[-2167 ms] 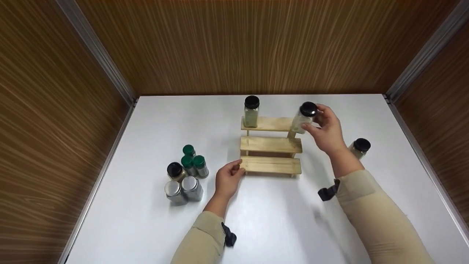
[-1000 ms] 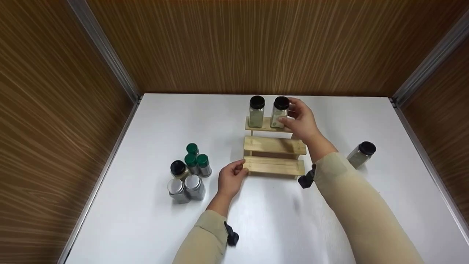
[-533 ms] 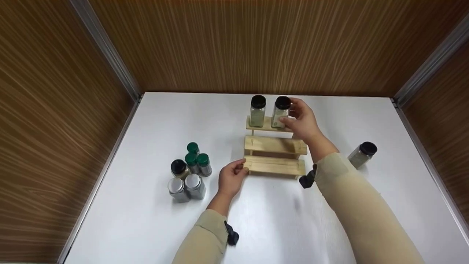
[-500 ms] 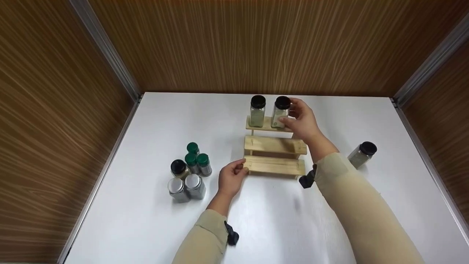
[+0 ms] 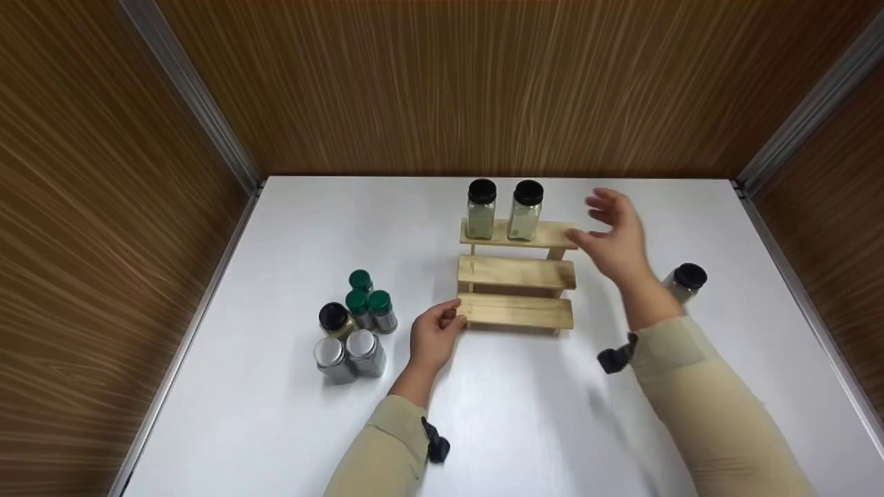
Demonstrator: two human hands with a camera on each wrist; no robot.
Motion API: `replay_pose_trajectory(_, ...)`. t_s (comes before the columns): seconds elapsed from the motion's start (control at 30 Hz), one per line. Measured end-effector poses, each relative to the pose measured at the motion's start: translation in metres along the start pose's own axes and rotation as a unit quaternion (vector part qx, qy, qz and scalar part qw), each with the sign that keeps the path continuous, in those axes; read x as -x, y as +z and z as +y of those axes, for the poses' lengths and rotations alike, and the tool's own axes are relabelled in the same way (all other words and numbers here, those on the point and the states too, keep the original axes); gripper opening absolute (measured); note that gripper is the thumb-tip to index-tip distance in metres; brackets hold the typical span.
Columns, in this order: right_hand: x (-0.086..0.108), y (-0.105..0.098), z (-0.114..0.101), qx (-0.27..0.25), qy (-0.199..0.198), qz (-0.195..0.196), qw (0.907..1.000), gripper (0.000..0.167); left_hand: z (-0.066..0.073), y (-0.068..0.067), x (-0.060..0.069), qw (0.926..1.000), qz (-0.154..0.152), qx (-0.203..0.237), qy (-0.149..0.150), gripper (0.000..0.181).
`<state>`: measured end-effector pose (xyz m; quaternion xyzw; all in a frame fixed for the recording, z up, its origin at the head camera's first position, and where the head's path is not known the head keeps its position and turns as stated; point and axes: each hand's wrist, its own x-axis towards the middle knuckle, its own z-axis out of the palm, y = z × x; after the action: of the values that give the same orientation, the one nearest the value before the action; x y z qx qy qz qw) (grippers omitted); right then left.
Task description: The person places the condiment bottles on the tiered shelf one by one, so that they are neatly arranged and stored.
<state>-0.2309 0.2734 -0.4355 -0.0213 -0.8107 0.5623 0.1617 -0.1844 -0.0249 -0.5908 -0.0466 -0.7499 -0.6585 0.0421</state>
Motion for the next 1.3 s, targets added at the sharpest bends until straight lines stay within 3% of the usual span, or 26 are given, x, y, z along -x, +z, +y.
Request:
replay_pose_trajectory(0.27, 0.025, -0.069, 0.015, 0.069, 0.047, 0.104, 0.991, 0.073, 0.0, -0.003, 0.003, 1.0, -0.003, 0.0, -0.008, 0.029)
replay_pose_trajectory(0.4, 0.036, -0.102, 0.025, 0.084, 0.098, 0.125, 0.9837, 0.078, -0.002, -0.004, 0.004, 0.9999, 0.005, 0.012, -0.003, 0.029)
replay_pose_trajectory(0.57, 0.051, -0.13, 0.045, 0.076, 0.167, 0.123, 0.9753, 0.082, -0.002, -0.004, 0.004, 0.9998, 0.001, 0.018, -0.001, 0.029)
replay_pose_trajectory(0.73, 0.067, -0.141, 0.071, 0.071, 0.187, 0.092, 0.9753, 0.087, 0.001, -0.004, 0.005, 0.9999, -0.002, 0.011, -0.006, 0.029)
replay_pose_trajectory(1.03, 0.082, -0.141, 0.117, 0.055, 0.17, 0.015, 0.9839, 0.091, -0.001, -0.004, 0.006, 0.9999, -0.012, 0.003, -0.011, 0.03)
replay_pose_trajectory(1.3, 0.083, -0.133, 0.131, 0.054, 0.165, 0.017, 0.9847, 0.083, -0.004, -0.003, 0.004, 0.9999, -0.004, 0.015, 0.001, 0.03)
